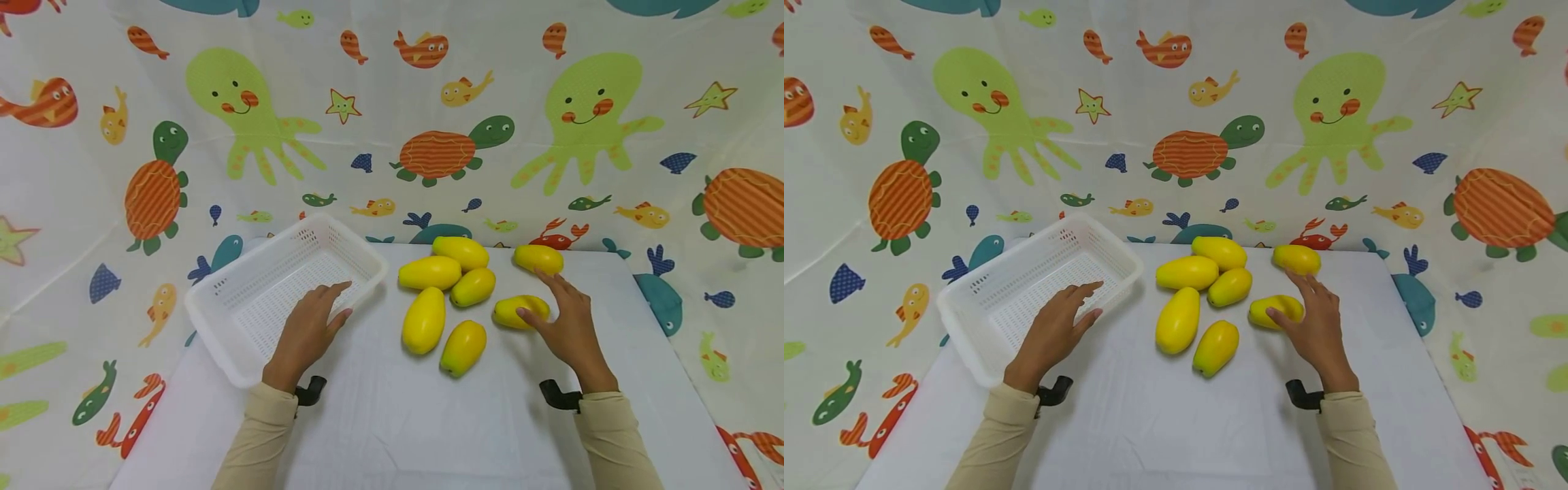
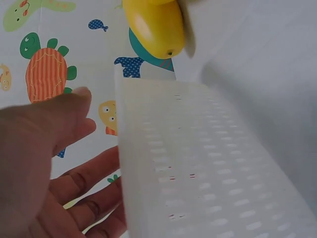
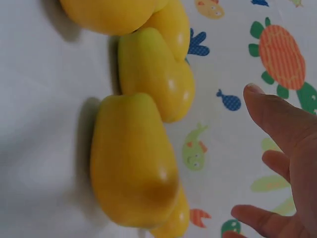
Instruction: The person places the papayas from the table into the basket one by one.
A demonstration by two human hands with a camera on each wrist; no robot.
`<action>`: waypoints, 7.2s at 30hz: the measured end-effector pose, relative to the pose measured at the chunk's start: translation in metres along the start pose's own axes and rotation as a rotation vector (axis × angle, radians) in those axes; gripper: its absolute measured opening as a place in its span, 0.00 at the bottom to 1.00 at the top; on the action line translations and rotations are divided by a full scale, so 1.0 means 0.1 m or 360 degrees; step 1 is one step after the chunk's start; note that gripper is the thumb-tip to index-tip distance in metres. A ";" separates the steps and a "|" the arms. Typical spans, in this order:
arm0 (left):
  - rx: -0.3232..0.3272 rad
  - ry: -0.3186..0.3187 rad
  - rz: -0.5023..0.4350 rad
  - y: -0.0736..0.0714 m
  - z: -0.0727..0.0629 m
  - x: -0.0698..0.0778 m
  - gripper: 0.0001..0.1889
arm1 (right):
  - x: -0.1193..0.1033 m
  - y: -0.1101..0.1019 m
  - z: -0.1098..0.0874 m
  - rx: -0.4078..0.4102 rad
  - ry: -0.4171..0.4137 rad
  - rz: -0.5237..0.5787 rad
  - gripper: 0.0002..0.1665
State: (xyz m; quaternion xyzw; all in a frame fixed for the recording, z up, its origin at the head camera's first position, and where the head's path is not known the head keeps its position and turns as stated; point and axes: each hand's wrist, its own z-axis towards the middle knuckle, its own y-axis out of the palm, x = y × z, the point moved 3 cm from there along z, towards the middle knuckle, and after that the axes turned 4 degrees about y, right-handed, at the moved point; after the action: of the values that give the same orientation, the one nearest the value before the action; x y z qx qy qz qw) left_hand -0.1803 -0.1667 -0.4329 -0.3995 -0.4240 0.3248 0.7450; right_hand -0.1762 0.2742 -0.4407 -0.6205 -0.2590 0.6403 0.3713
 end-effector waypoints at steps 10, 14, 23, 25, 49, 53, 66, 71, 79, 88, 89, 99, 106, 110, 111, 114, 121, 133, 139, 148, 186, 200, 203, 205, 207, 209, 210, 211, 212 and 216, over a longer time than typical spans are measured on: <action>0.0077 0.0023 -0.0097 0.09 -0.02 -0.03 0.22 | 0.29 0.11 0.12 -0.0141 0.0057 0.0081 0.50; 0.0103 0.0015 -0.0106 0.12 -0.02 -0.05 0.22 | 0.37 0.14 0.16 -0.0225 0.0075 0.0102 0.49; 0.0116 -0.0027 -0.0178 0.17 -0.01 -0.08 0.21 | 0.48 0.24 0.26 -0.0362 0.0093 0.0123 0.43; 0.0131 -0.0026 -0.0185 0.19 -0.01 -0.09 0.21 | 0.50 0.26 0.27 -0.0381 0.0093 0.0124 0.42; 0.0058 -0.0128 -0.0252 0.20 -0.10 -0.06 0.20 | 0.55 0.33 0.26 -0.0414 0.0128 0.0159 0.39; 0.0019 -0.0144 -0.0293 0.19 -0.12 -0.06 0.19 | 0.56 0.34 0.27 -0.0420 0.0143 0.0175 0.39; -0.0093 -0.0094 -0.0376 0.13 -0.19 -0.04 0.20 | 0.56 0.35 0.28 -0.0441 0.0167 0.0153 0.40; -0.0118 -0.0090 -0.0421 0.10 -0.22 -0.03 0.20 | 0.55 0.34 0.28 -0.0443 0.0175 0.0149 0.41; -0.0197 -0.0081 -0.0466 0.06 -0.23 0.00 0.20 | 0.52 0.34 0.26 -0.0449 0.0194 0.0132 0.43; -0.0256 -0.0097 -0.0483 0.06 -0.31 0.03 0.20 | 0.55 0.35 0.25 -0.0464 0.0212 0.0129 0.45; -0.0261 -0.0095 -0.0494 0.06 -0.32 0.04 0.20 | 0.55 0.35 0.24 -0.0463 0.0212 0.0128 0.45; -0.0284 -0.0054 -0.0533 0.05 -0.41 0.06 0.23 | 0.56 0.36 0.23 -0.0457 0.0214 0.0105 0.46; -0.0303 -0.0026 -0.0538 0.03 -0.46 0.09 0.24 | 0.58 0.37 0.22 -0.0454 0.0214 0.0120 0.47; -0.0307 -0.0019 -0.0544 0.02 -0.48 0.10 0.23 | 0.58 0.37 0.21 -0.0449 0.0210 0.0119 0.47; -0.0311 -0.0023 -0.0545 0.03 -0.49 0.10 0.23 | 0.58 0.37 0.21 -0.0449 0.0211 0.0120 0.47; -0.0336 -0.0059 -0.0556 0.03 -0.50 0.12 0.23 | 0.58 0.38 0.21 -0.0457 0.0216 0.0124 0.47; -0.0411 -0.0128 -0.0599 0.02 -0.52 0.16 0.23 | 0.58 0.37 0.21 -0.0457 0.0207 0.0133 0.46; -0.0527 -0.0060 -0.0686 0.01 -0.55 0.20 0.22 | 0.57 0.35 0.21 -0.0474 0.0226 0.0149 0.46; -0.0555 -0.0087 -0.0710 0.00 -0.56 0.21 0.23 | 0.57 0.35 0.20 -0.0489 0.0246 0.0151 0.47; -0.0511 0.0000 -0.0796 -0.09 -0.52 0.16 0.22 | 0.59 0.36 0.20 -0.0492 0.0258 0.0151 0.48; -0.0087 -0.0396 -0.0541 -0.82 -0.62 -0.89 0.30 | 0.59 0.41 0.21 -0.0450 0.0168 0.0137 0.47; -0.0045 -0.0611 -0.0569 -0.84 -0.77 -1.24 0.35 | 0.60 0.41 0.21 -0.0457 0.0182 0.0159 0.48; -0.0022 -0.0622 -0.0578 -0.82 -0.79 -1.29 0.35 | 0.60 0.41 0.20 -0.0463 0.0193 0.0165 0.48; -0.0011 -0.0627 -0.0568 -0.81 -0.80 -1.32 0.36 | 0.61 0.41 0.20 -0.0468 0.0200 0.0166 0.48; -0.0010 -0.0643 -0.0576 -0.79 -0.81 -1.35 0.36 | 0.61 0.41 0.20 -0.0471 0.0204 0.0165 0.48; -0.0018 -0.0671 -0.0602 -0.76 -0.82 -1.40 0.37 | 0.62 0.41 0.20 -0.0476 0.0206 0.0167 0.48; -0.0024 -0.0692 -0.0622 -0.74 -0.83 -1.42 0.37 | 0.62 0.40 0.20 -0.0480 0.0208 0.0169 0.48; -0.0030 -0.0716 -0.0648 -0.72 -0.84 -1.44 0.37 | 0.62 0.40 0.20 -0.0482 0.0210 0.0169 0.48; -0.0036 -0.0736 -0.0679 -0.69 -0.85 -1.47 0.38 | 0.61 0.40 0.20 -0.0484 0.0212 0.0171 0.48; -0.0048 -0.0823 -0.0770 -0.59 -0.89 -1.55 0.38 | 0.61 0.40 0.20 -0.0490 0.0221 0.0175 0.48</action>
State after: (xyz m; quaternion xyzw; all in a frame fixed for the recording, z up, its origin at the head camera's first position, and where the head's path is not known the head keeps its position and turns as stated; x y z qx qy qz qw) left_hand -0.1585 -0.3507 -0.4677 -0.2031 -0.6858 0.2229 0.6624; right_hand -0.1997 0.3017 -0.5071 -0.7260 -0.2933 0.5681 0.2533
